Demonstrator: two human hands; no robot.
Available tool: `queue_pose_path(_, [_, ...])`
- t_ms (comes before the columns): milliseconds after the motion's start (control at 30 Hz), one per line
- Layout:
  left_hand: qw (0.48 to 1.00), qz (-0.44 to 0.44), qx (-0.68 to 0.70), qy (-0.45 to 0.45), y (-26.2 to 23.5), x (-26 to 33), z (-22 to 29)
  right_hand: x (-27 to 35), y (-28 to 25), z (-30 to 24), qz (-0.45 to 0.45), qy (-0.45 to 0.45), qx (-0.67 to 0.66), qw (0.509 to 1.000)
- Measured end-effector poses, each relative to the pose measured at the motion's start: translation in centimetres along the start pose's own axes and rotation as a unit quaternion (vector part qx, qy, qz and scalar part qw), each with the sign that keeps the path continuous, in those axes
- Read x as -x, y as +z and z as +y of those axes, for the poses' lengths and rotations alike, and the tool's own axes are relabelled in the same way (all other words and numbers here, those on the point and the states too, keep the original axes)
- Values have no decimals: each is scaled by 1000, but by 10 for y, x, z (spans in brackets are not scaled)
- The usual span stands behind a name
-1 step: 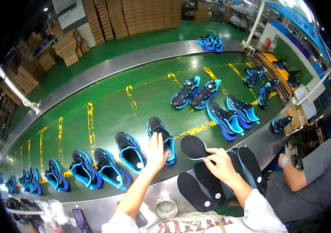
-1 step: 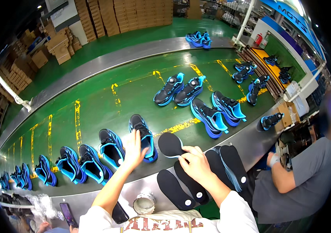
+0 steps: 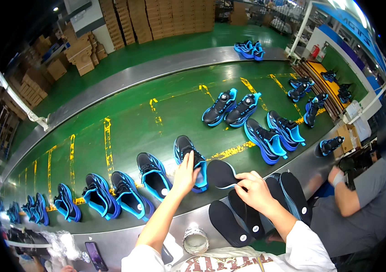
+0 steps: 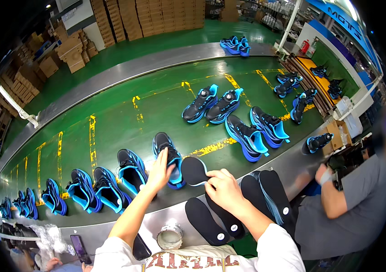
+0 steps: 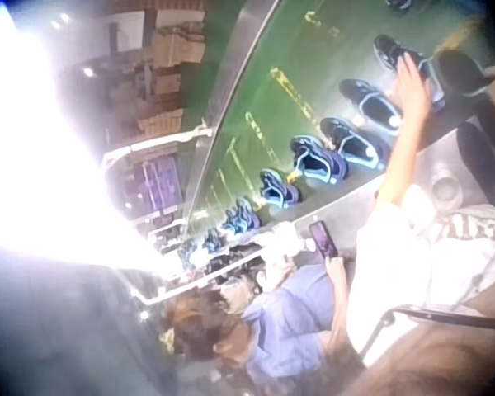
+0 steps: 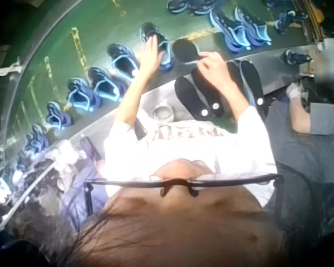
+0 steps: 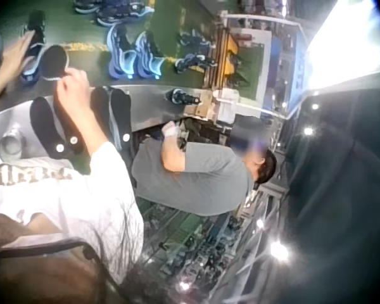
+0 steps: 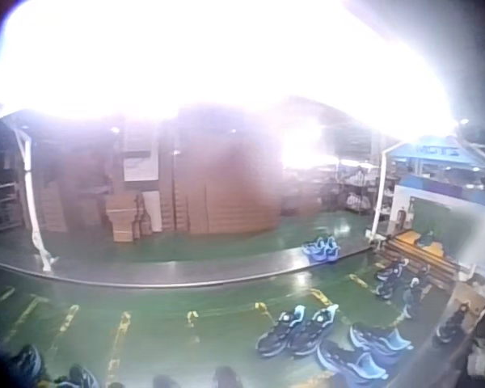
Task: The person inserts insoles into shoes by hand and arranges the shoes on the conveyor table.
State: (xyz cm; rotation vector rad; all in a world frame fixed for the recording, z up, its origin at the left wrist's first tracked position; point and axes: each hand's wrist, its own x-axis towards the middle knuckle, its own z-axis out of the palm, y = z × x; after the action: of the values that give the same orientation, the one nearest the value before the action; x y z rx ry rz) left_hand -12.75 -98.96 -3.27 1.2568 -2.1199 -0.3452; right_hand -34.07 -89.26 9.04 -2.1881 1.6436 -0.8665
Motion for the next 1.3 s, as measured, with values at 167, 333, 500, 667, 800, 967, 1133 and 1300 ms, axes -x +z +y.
queue_pose_path(167, [991,-10,62,-119,-7,-24,-13,-24,46,8,-60,-67,51,995])
queue_pose_path(333, [974,-42,108,-193,-3,-42,-18,-49,89,15,-132,-65,129,981])
queue_pose_path(500, [953,7,164,-254,16,-39,-17,-51,150,28,-123,26,164,978])
queue_pose_path(667, [940,45,241,-237,13,-25,-19,-37,150,24,-141,24,126,982])
queue_pose_path(800, [978,97,146,-113,15,0,-7,-41,104,17,-153,-37,164,974])
queue_pose_path(967, [921,102,266,-264,15,-8,-3,-69,99,26,-399,0,190,897])
queue_pose_path(1133, [866,80,377,-318,27,-6,-22,-56,130,45,-357,-184,195,895])
queue_pose_path(1300, [866,73,364,-333,29,-10,-20,-59,163,60,-277,-176,188,926])
